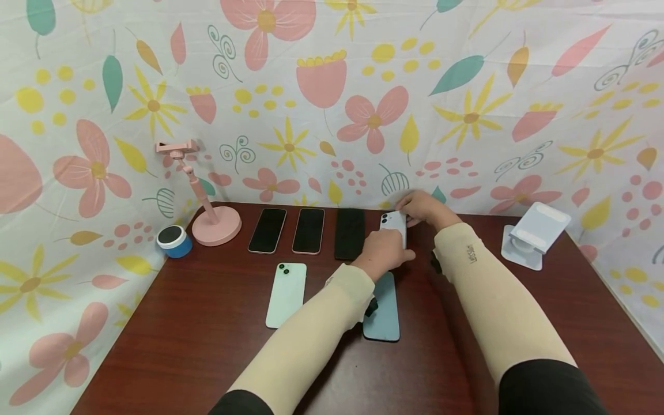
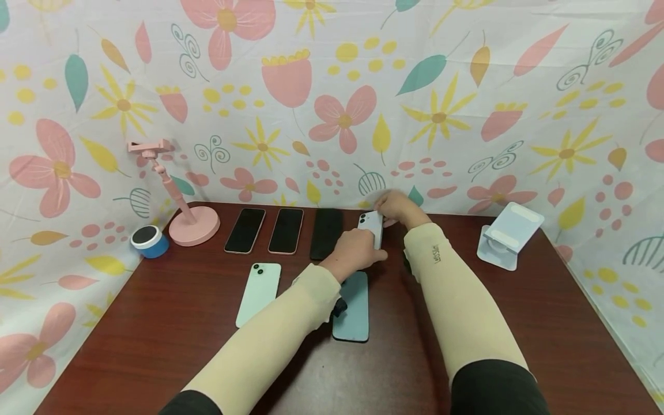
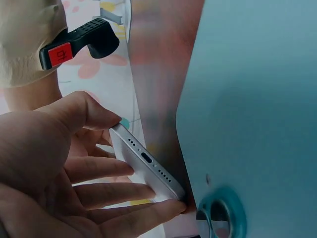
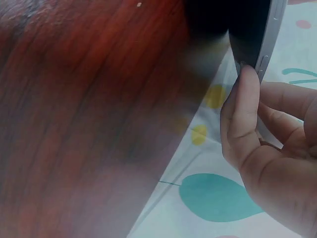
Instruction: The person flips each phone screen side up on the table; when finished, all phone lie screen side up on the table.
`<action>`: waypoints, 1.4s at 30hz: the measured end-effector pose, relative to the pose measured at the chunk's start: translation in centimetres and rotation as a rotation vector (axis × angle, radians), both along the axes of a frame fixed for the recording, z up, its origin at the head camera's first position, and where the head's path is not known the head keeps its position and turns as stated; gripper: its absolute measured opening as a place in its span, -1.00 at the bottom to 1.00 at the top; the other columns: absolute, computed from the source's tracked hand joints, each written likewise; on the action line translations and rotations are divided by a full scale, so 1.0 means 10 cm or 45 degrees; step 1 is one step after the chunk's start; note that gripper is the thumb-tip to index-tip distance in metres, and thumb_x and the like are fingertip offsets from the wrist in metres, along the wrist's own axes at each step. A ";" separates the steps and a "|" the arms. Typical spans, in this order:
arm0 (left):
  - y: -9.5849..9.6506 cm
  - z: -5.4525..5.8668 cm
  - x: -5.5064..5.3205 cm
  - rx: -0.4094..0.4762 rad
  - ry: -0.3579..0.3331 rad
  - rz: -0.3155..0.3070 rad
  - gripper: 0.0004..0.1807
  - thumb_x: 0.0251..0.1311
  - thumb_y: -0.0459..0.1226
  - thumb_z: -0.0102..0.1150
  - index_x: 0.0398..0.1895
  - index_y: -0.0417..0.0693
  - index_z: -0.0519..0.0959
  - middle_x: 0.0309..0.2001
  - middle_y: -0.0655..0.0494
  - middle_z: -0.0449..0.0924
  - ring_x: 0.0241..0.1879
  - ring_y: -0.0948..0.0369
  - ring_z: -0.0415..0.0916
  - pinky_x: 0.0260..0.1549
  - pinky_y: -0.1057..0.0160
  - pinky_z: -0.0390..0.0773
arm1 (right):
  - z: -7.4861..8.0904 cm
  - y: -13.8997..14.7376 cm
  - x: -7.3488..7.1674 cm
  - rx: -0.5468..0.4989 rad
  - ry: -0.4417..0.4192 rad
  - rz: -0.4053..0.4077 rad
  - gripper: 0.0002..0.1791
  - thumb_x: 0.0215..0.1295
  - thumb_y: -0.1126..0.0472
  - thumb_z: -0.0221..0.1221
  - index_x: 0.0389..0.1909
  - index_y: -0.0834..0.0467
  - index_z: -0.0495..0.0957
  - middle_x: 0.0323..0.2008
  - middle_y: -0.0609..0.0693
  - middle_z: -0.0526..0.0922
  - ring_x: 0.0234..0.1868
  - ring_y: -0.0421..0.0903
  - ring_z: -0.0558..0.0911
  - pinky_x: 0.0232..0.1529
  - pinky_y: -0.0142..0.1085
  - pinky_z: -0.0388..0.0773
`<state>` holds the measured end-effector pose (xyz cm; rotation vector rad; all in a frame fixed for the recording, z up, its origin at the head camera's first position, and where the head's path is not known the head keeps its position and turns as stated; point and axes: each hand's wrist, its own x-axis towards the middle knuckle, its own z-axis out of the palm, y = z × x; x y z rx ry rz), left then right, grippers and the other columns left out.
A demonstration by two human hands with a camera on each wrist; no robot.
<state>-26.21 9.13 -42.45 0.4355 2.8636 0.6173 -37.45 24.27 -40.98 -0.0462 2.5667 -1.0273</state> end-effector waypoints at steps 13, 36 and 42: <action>-0.16 -0.01 -0.08 0.151 -0.088 -0.027 -0.58 0.47 0.07 0.27 0.01 -0.09 0.70 -0.37 0.11 0.64 -0.50 0.23 0.54 -0.56 0.32 0.50 | 0.13 -0.06 0.02 -0.027 -0.030 -0.072 -0.60 0.60 0.31 0.06 0.24 0.51 0.58 0.10 0.36 0.59 -0.21 -0.04 0.67 -0.08 -0.20 0.82; -0.46 -0.03 -0.21 0.610 -0.361 0.014 -0.32 0.43 -0.09 0.29 0.60 0.22 0.42 0.41 -0.06 0.61 0.00 0.14 0.61 -0.03 0.16 0.67 | 0.25 -0.15 0.04 -0.208 -0.102 -0.125 -0.54 0.61 0.33 0.07 0.36 0.55 0.46 0.33 0.46 0.50 0.13 0.15 0.70 0.20 -0.06 0.74; -0.47 -0.04 -0.20 0.778 -0.456 0.065 -0.33 0.44 -0.15 0.27 0.61 0.17 0.41 0.43 -0.10 0.57 0.15 0.06 0.64 0.13 0.04 0.74 | 0.23 -0.12 0.00 -0.252 -0.102 -0.135 -0.53 0.62 0.30 0.07 0.41 0.48 0.46 0.39 0.40 0.46 0.12 0.12 0.69 0.17 -0.08 0.76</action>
